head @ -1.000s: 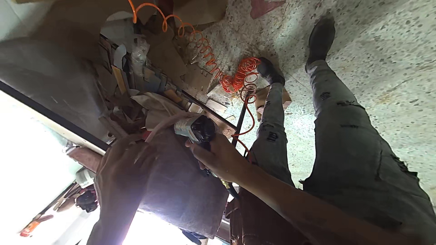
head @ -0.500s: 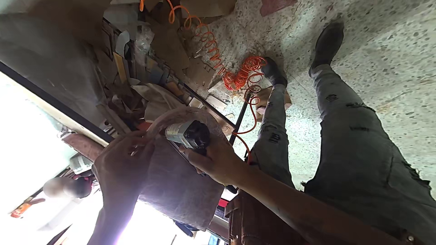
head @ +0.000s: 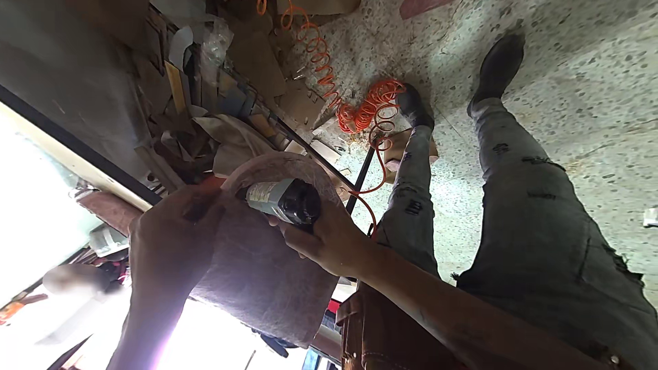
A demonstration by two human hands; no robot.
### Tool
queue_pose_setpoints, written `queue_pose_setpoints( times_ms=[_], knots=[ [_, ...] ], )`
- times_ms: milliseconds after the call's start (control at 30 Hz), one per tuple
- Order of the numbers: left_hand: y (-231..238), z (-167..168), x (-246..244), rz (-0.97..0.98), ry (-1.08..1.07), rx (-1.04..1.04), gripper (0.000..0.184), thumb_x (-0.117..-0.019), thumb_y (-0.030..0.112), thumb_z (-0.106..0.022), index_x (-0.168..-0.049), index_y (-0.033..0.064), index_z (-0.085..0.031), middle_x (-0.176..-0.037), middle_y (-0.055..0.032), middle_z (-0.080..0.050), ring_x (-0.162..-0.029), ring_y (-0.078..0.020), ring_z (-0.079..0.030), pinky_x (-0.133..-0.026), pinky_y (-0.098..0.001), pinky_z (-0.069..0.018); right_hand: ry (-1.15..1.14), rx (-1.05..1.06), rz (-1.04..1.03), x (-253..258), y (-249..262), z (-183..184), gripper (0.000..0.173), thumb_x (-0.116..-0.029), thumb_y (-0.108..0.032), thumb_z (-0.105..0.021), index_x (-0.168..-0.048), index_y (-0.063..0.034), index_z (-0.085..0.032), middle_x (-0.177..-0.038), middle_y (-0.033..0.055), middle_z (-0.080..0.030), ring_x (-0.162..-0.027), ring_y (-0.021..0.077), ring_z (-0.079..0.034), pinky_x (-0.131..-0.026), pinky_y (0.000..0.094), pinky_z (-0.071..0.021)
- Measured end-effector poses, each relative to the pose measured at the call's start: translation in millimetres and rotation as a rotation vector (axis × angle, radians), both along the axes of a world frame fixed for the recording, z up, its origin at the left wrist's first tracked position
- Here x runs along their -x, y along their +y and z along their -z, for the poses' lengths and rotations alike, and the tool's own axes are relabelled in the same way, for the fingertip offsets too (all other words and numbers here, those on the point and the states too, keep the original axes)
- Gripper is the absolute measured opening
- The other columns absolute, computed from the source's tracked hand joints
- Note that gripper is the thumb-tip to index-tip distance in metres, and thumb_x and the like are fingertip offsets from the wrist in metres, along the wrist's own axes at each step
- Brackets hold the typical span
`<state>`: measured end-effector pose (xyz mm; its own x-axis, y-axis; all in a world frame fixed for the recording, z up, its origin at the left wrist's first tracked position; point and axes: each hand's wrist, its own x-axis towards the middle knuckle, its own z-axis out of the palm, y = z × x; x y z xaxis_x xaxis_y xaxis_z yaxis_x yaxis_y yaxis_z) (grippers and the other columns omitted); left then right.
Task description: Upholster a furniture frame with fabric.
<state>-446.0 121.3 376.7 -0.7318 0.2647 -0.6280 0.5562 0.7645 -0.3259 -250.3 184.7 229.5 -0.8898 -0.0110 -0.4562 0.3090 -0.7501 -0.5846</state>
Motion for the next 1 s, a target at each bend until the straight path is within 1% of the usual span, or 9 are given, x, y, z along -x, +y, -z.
queue_pose_setpoints(
  times_ms=[167,300,400,500,600,700,767,833,1000],
  knots=[
    [2,0,4,-0.020,-0.041,-0.019,0.017,-0.0959,0.032,-0.072,-0.112,0.0261,-0.073,-0.100,0.0049,-0.075,-0.083,-0.0130,-0.073,-0.072,-0.0470,-0.0616,0.003,-0.170,0.006,2,-1,-3,0.022,-0.0986,-0.030,-0.064,-0.115,-0.0159,-0.065,-0.086,-0.0057,-0.066,-0.076,0.0015,-0.065,-0.065,0.0241,-0.0573],
    [7,-7,2,-0.015,-0.066,-0.031,0.021,-0.0972,0.033,-0.070,-0.118,0.0264,-0.069,-0.102,0.0058,-0.074,-0.085,-0.0116,-0.072,-0.073,-0.0448,-0.0612,-0.010,-0.043,0.027,-2,-3,1,0.020,-0.1014,-0.033,-0.063,-0.111,-0.0161,-0.064,-0.070,-0.0040,-0.062,-0.054,0.0081,-0.060,-0.048,0.0295,-0.0564],
    [-1,-22,-4,0.056,-0.081,-0.065,0.038,-0.0951,0.043,-0.067,-0.129,0.0263,-0.066,-0.108,0.0091,-0.072,-0.094,-0.0060,-0.071,-0.082,-0.0364,-0.0623,-0.072,0.058,0.080,-8,-5,6,0.021,-0.1022,-0.034,-0.060,-0.113,-0.0176,-0.068,-0.064,-0.0012,-0.061,-0.047,0.0127,-0.057,-0.041,0.0313,-0.0518],
    [-14,-35,-11,0.092,-0.035,-0.114,0.039,-0.0941,0.046,-0.066,-0.127,0.0247,-0.067,-0.112,0.0086,-0.071,-0.097,-0.0052,-0.069,-0.084,-0.0327,-0.0603,-0.091,0.091,0.084,-9,-4,7,0.022,-0.1033,-0.031,-0.058,-0.115,-0.0163,-0.069,-0.064,0.0015,-0.061,-0.046,0.0142,-0.057,-0.040,0.0306,-0.0530],
    [-23,-44,-16,0.151,0.016,-0.133,0.040,-0.0927,0.047,-0.068,-0.122,0.0207,-0.069,-0.125,0.0027,-0.068,-0.112,-0.0122,-0.066,-0.092,-0.0388,-0.0569,-0.081,0.073,0.055,-4,-5,4,0.021,-0.1033,-0.031,-0.058,-0.114,-0.0164,-0.069,-0.064,0.0012,-0.061,-0.045,0.0144,-0.058,-0.040,0.0305,-0.0528],
    [-30,-51,-17,0.200,0.089,-0.122,0.039,-0.0867,0.051,-0.073,-0.109,0.0184,-0.073,-0.140,-0.0061,-0.058,-0.130,-0.0289,-0.052,-0.105,-0.0521,-0.0432,-0.072,0.024,0.040,1,-9,5,0.019,-0.1026,-0.031,-0.058,-0.112,-0.0178,-0.068,-0.067,-0.0015,-0.062,-0.050,0.0121,-0.060,-0.045,0.0302,-0.0550],
    [-32,-52,-18,0.219,0.133,-0.114,0.041,-0.0851,0.053,-0.073,-0.109,0.0196,-0.074,-0.137,-0.0087,-0.055,-0.128,-0.0321,-0.049,-0.105,-0.0532,-0.0400,-0.059,-0.021,0.024,5,-9,7,0.020,-0.1035,-0.032,-0.058,-0.112,-0.0178,-0.069,-0.068,-0.0032,-0.063,-0.052,0.0105,-0.061,-0.048,0.0302,-0.0567],
    [-32,-49,-21,0.233,0.136,-0.121,0.037,-0.0874,0.050,-0.072,-0.106,0.0191,-0.076,-0.133,-0.0092,-0.058,-0.123,-0.0319,-0.051,-0.101,-0.0532,-0.0416,-0.072,-0.023,0.004,6,-8,6,0.021,-0.1038,-0.033,-0.057,-0.111,-0.0171,-0.068,-0.067,-0.0024,-0.061,-0.050,0.0112,-0.059,-0.046,0.0312,-0.0549],
    [-19,-46,-30,0.225,0.124,-0.086,0.027,-0.0910,0.042,-0.069,-0.100,0.0174,-0.077,-0.127,-0.0057,-0.062,-0.121,-0.0317,-0.053,-0.101,-0.0560,-0.0411,-0.053,-0.016,-0.002,7,0,5,0.022,-0.1039,-0.032,-0.056,-0.107,-0.0151,-0.069,-0.066,-0.0018,-0.062,-0.052,0.0113,-0.061,-0.048,0.0307,-0.0561]
  ],
)
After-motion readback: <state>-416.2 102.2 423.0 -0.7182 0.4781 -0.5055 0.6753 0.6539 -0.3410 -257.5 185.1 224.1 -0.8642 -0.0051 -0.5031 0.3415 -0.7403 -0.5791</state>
